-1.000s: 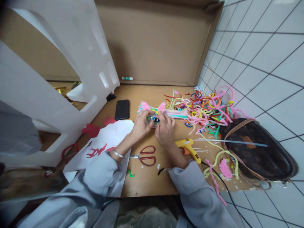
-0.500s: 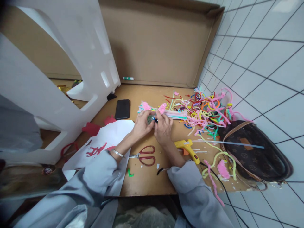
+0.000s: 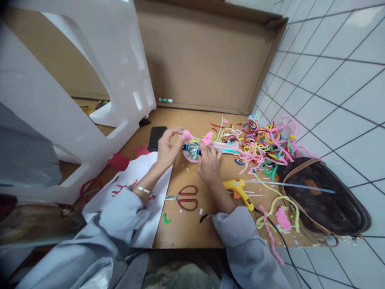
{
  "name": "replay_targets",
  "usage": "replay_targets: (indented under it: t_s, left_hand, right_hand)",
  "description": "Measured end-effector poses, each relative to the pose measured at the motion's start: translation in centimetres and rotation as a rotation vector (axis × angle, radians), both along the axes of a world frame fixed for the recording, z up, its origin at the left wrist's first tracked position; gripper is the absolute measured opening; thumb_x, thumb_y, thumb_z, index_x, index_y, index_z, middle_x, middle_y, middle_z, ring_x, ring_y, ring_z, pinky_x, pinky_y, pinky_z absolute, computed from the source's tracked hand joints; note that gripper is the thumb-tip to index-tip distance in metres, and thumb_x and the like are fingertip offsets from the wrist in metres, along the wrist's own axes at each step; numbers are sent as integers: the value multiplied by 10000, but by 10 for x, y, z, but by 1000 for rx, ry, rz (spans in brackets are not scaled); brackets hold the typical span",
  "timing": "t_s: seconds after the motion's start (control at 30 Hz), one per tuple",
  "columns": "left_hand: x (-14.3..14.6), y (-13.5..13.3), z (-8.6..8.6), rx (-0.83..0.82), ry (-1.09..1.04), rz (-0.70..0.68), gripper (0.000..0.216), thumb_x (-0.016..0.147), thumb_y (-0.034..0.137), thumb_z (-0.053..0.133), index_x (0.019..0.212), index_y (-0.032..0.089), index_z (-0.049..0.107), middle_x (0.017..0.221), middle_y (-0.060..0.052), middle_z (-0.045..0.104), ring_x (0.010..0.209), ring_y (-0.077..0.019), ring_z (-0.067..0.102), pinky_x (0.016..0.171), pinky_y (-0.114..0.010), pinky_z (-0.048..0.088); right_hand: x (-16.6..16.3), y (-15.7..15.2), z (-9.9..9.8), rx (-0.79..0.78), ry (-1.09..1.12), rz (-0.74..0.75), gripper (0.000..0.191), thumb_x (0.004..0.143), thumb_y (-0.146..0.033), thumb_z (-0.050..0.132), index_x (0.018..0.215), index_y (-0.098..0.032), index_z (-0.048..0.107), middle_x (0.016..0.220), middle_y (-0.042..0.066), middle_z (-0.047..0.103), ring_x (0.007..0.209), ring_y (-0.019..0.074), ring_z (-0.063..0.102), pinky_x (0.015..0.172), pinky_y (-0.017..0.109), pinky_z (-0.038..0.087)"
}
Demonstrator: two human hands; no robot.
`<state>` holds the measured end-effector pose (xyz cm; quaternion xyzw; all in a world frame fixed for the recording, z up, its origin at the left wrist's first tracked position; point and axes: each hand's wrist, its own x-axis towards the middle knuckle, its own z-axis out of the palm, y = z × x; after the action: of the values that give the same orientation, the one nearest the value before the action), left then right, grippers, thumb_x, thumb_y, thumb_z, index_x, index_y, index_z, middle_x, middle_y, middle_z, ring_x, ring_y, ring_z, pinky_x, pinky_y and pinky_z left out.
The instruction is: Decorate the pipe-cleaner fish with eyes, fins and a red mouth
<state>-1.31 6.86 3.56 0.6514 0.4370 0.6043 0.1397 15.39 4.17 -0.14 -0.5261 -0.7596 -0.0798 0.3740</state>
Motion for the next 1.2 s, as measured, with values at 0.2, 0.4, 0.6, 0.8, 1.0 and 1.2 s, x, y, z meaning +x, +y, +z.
replay_targets:
  t_s: [0.2, 0.4, 0.6, 0.8, 1.0, 1.2]
  left_hand:
    - [-26, 11, 9, -41, -246, 117, 312, 945, 469, 514, 773, 209, 506, 733, 2, 588, 711, -134, 566, 725, -257, 469]
    - [-18, 2, 11, -14, -125, 34, 312, 966, 432, 461, 809, 193, 585, 852, -46, 688, 840, -164, 629, 811, -285, 472]
    - [-6, -7, 11, -50, 54, 152, 408, 966, 402, 428, 608, 212, 478, 633, -14, 591, 689, -164, 573, 798, -327, 454]
    - [9, -9, -5, -106, 456, -37, 407, 789, 347, 602, 1173, 213, 602, 1305, -92, 652, 1299, -292, 516, 1095, -445, 329]
    - [16, -8, -12, -199, 649, -148, 670, 724, 255, 527, 1385, 164, 469, 1469, -133, 538, 1487, -338, 291, 1173, -531, 196]
    - [17, -7, -16, -196, 669, -185, 674, 709, 241, 522, 1376, 158, 474, 1438, -136, 554, 1439, -323, 364, 1182, -528, 177]
  right_hand:
    - [2, 1, -2, 23, 16, 13, 505, 871, -126, 486, 1374, -171, 476, 1117, 67, 724, 1126, 250, 536, 959, 384, 305]
    - [2, -1, -2, 33, 30, -14, 503, 879, -133, 481, 1381, -160, 462, 1117, 79, 721, 1108, 244, 550, 961, 378, 309]
    - [3, -1, -2, -3, 45, -11, 498, 877, -135, 468, 1373, -180, 467, 1110, 75, 721, 1123, 247, 555, 963, 386, 315]
    - [3, 0, -4, 0, 53, -9, 487, 902, -155, 431, 1388, -178, 457, 1151, 90, 705, 1141, 251, 547, 972, 395, 314]
    - [5, 1, -6, 5, 78, 7, 479, 914, -188, 433, 1392, -172, 453, 1145, 89, 702, 1124, 253, 548, 972, 396, 318]
    - [4, 1, -7, -7, 86, -8, 479, 902, -175, 432, 1379, -190, 471, 1148, 89, 698, 1133, 253, 544, 979, 398, 318]
